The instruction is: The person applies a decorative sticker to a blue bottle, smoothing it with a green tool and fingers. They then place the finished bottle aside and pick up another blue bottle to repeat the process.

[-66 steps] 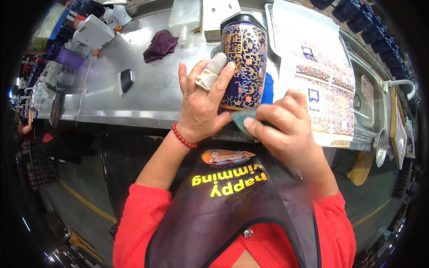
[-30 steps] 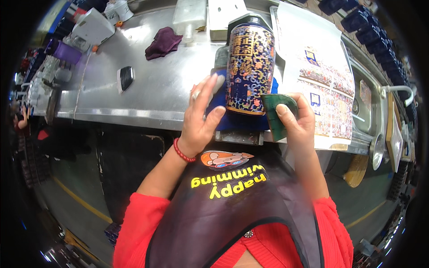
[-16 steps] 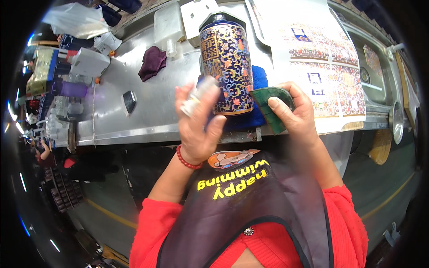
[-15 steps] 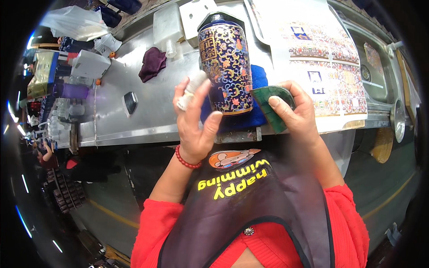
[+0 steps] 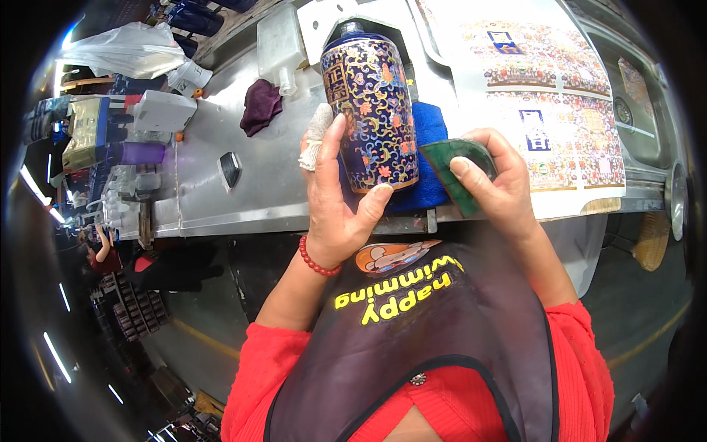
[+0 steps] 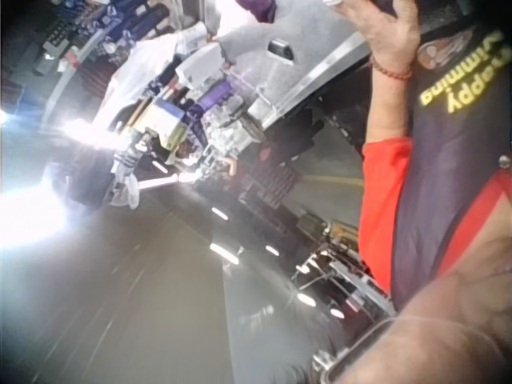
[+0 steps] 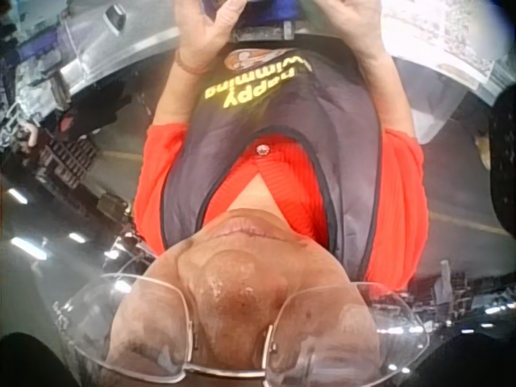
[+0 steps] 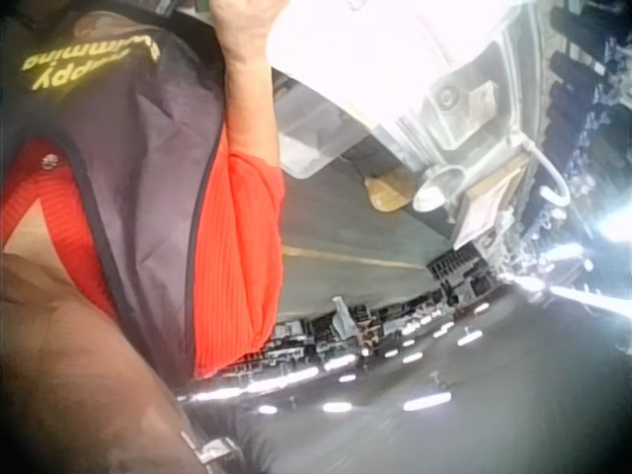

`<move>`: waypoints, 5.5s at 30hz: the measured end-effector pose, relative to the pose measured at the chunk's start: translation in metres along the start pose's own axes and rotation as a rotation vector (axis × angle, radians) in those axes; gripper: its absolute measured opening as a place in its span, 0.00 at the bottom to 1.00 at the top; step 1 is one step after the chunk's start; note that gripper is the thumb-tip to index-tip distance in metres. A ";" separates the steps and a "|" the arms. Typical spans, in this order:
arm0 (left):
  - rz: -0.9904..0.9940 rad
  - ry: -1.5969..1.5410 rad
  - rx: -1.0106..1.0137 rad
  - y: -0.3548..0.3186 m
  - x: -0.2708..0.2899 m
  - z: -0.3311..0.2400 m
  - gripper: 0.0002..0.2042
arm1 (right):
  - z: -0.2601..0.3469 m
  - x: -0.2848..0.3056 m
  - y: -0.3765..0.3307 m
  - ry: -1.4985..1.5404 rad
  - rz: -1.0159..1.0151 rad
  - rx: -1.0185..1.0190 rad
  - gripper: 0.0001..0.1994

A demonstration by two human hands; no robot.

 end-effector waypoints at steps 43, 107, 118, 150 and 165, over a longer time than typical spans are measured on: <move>-0.147 0.044 0.013 -0.081 -0.003 0.010 0.21 | 0.000 -0.027 -0.004 -0.087 -0.109 0.033 0.08; -0.035 0.398 -0.154 -0.009 0.017 -0.005 0.40 | 0.001 -0.012 -0.009 0.068 -0.108 -0.023 0.08; -0.004 0.072 -0.041 -0.001 0.004 0.010 0.41 | 0.002 -0.014 -0.009 -0.031 -0.067 0.006 0.08; -0.057 0.415 -0.041 0.002 0.008 0.011 0.52 | 0.092 -0.103 -0.018 -0.825 0.513 0.825 0.14; -0.070 0.435 -0.040 0.002 0.009 0.002 0.55 | 0.091 -0.103 0.001 -0.659 0.692 0.589 0.18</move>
Point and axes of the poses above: each hand's wrist, its own y-axis towards the middle knuckle, its own x-axis out of the back of the hand, z = x × y, the point moved 9 cm from there along y, towards the middle knuckle, and after that the axes turned 7 degrees about y, right-handed, at the moved point
